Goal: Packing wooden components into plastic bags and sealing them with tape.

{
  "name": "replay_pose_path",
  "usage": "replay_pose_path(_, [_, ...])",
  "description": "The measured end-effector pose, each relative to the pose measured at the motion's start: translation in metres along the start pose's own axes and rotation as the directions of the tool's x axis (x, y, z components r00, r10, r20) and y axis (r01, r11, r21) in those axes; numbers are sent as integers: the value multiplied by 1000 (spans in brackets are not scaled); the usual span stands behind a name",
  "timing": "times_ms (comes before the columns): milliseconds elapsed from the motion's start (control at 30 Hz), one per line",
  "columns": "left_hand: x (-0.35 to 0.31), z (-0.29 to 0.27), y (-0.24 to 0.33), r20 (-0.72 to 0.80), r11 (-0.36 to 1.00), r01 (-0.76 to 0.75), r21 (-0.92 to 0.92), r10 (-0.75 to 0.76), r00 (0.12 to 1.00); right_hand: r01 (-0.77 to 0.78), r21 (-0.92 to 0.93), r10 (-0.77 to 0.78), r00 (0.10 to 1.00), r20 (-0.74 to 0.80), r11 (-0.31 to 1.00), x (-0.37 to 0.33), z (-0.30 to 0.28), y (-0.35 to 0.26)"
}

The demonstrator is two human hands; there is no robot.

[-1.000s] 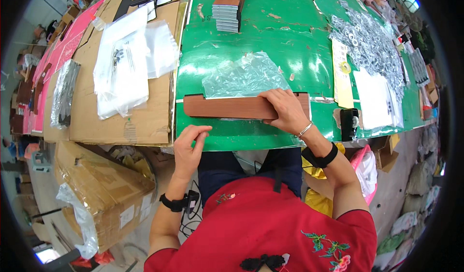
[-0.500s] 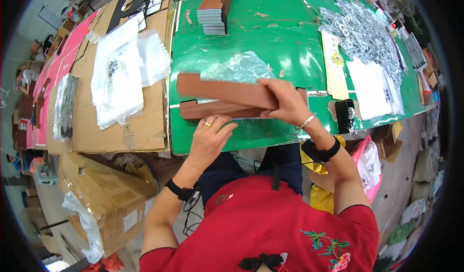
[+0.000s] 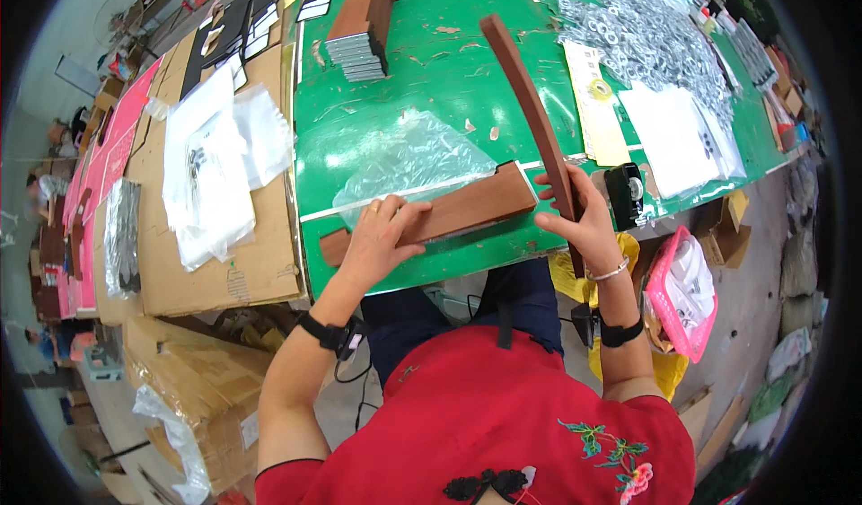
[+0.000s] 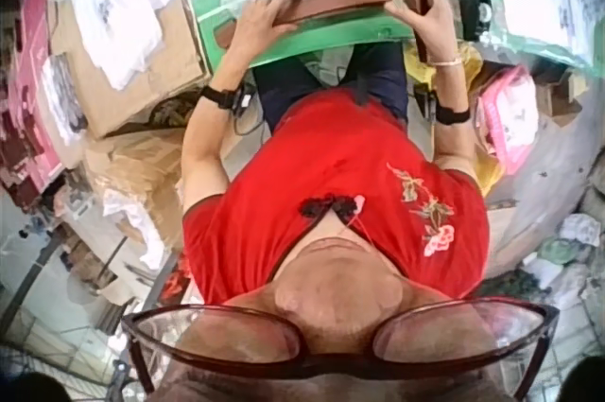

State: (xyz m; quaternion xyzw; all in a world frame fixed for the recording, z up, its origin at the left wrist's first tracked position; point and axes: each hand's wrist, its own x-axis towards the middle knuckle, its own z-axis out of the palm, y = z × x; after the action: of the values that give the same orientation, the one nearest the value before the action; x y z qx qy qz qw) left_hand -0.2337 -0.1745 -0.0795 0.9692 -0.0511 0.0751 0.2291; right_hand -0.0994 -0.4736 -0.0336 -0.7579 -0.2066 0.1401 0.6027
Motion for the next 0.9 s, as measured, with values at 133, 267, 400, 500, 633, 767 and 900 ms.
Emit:
replay_pose_path(133, [-7,-19,7,124,974,107,-200,-83,989,-114,198,103,992,70,974,-24,-12,-7])
replay_pose_path(267, [14,-34,-12,317,880,231,-416,-98,943,-180,308,166,983,73,934,-26,-20,-5])
replay_pose_path(400, [22,-47,-24,366,851,255,-460,-80,927,-189,347,176,982,70,919,-17,-21,-4])
replay_pose_path(500, [39,-55,-33,465,829,359,-430,-137,875,-207,335,198,978,61,919,-14,-21,-5])
replay_pose_path(633, [50,-56,-42,419,780,345,-522,-118,900,-267,305,252,964,88,914,-11,-23,-3])
replay_pose_path(767, [58,-36,-73,235,956,153,-249,-93,968,-246,313,206,966,154,917,-5,-25,-1])
replay_pose_path(900, [53,-22,-63,85,982,136,130,-148,985,-334,305,237,919,314,892,-2,-25,-3])
